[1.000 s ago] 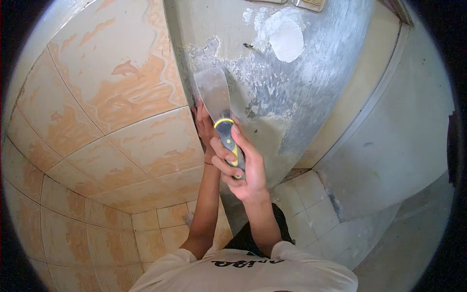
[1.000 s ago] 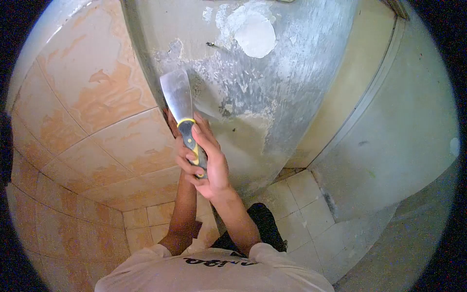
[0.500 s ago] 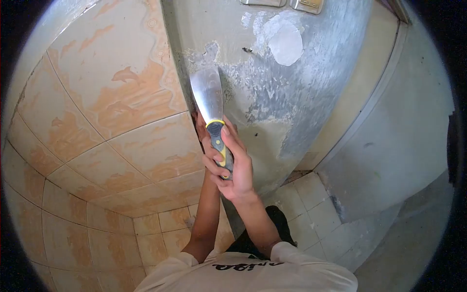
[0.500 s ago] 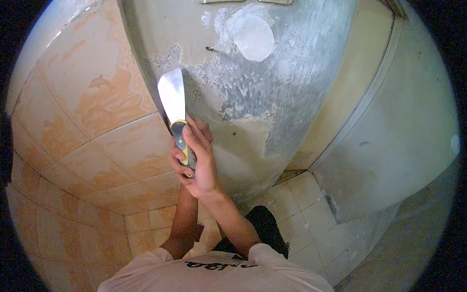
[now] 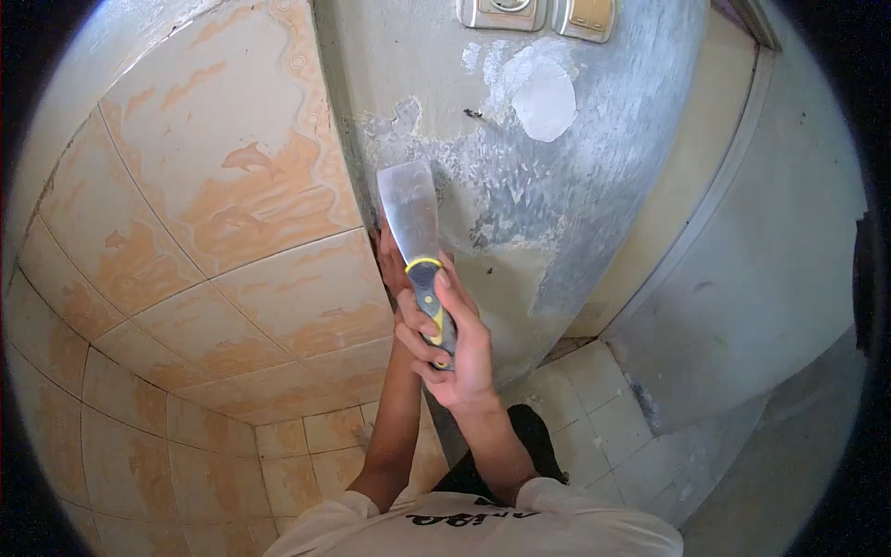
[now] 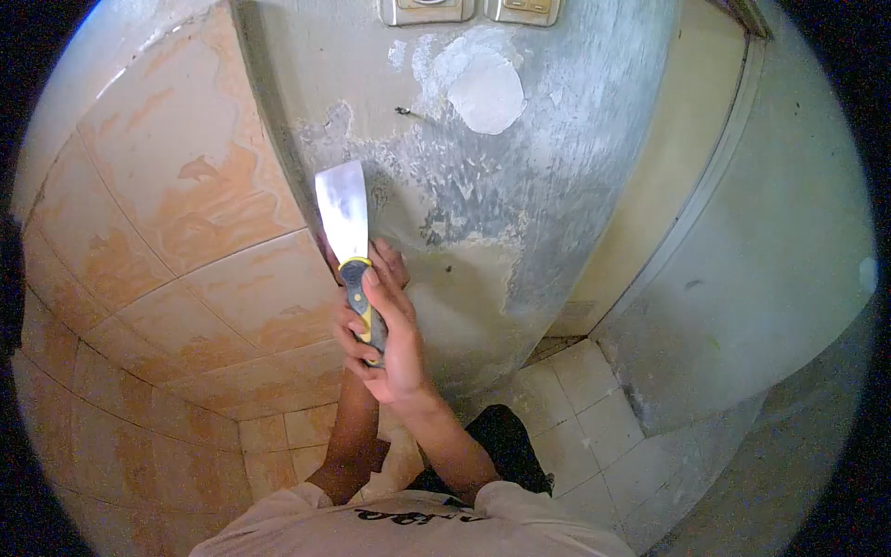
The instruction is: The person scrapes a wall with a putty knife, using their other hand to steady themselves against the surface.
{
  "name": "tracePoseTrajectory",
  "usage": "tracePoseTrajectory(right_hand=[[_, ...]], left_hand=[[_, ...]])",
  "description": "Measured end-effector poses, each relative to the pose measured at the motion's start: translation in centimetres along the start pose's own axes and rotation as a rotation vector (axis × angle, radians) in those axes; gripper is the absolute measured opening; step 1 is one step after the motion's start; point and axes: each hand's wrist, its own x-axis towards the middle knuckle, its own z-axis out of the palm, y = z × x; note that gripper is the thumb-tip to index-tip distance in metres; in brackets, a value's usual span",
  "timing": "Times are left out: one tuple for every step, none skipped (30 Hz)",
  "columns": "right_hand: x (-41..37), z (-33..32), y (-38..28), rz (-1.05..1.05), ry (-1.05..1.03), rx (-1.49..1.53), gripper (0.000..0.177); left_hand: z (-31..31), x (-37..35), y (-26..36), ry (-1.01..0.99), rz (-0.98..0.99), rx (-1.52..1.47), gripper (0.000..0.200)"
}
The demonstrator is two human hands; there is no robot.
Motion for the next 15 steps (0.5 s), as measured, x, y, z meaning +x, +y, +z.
tracePoseTrajectory(right_hand=[[0.4,0.0,0.0,0.001,0.001,-0.002,0.043],[1.0,0.2,0.2,-0.007,0.024,-0.039,0.043],[1.2,0.3,0.3,-0.014,0.045,-0.075,0.043],[1.0,0.8,-0.1,-0.015,0.015,-0.07,0.043],[0.8,0.8,-0.3,-0.016,0.009,-0.068,0.043],[0.3,0.7,-0.4,-0.016,0.024,-0.043,0.043],[-0.1,0.6,-0.3,-0.016,0.038,-0.02,0.043],[-0.2,0.5,-0.2,-0.025,0.03,-0.022,0.044],[0.4,0.2,-0.2,-0.026,0.029,-0.025,0.044],[1.2,-0.2,-0.1,-0.02,-0.007,-0.044,0.044],[1.6,-0.4,0.0,-0.014,-0.042,-0.06,0.044],[1.5,-0.3,-0.1,-0.015,-0.039,-0.059,0.044],[1.4,0.0,-0.3,-0.012,-0.024,-0.057,0.044],[1.3,0.1,-0.5,-0.008,-0.009,-0.055,0.044],[1.0,-0.1,-0.6,-0.007,-0.006,-0.054,0.044]], left_hand=[[0.1,0.0,0.1,0.0,-0.002,0.001,0.041],[-0.1,-0.2,0.3,-0.004,-0.004,0.001,0.041],[-0.2,-0.3,0.4,-0.01,-0.005,0.001,0.041],[-0.2,-0.3,0.4,-0.01,-0.001,0.002,0.041],[-0.2,-0.1,0.2,-0.008,0.004,0.006,0.041],[-0.3,0.0,0.1,-0.009,0.008,0.009,0.041],[-0.3,0.2,0.0,-0.009,0.011,0.011,0.041],[-0.2,0.3,0.0,-0.006,0.012,0.012,0.041],[-0.1,0.4,0.1,-0.003,0.012,0.011,0.041],[0.0,0.3,0.3,-0.003,0.01,0.01,0.041],[-0.1,0.2,0.4,-0.007,0.009,0.009,0.041],[-0.2,0.1,0.5,-0.011,0.009,0.009,0.041],[-0.3,0.1,0.5,-0.01,0.01,0.011,0.041],[-0.6,0.1,0.5,-0.009,0.011,0.014,0.041],[-0.9,-0.1,0.6,-0.012,0.01,0.015,0.041]])
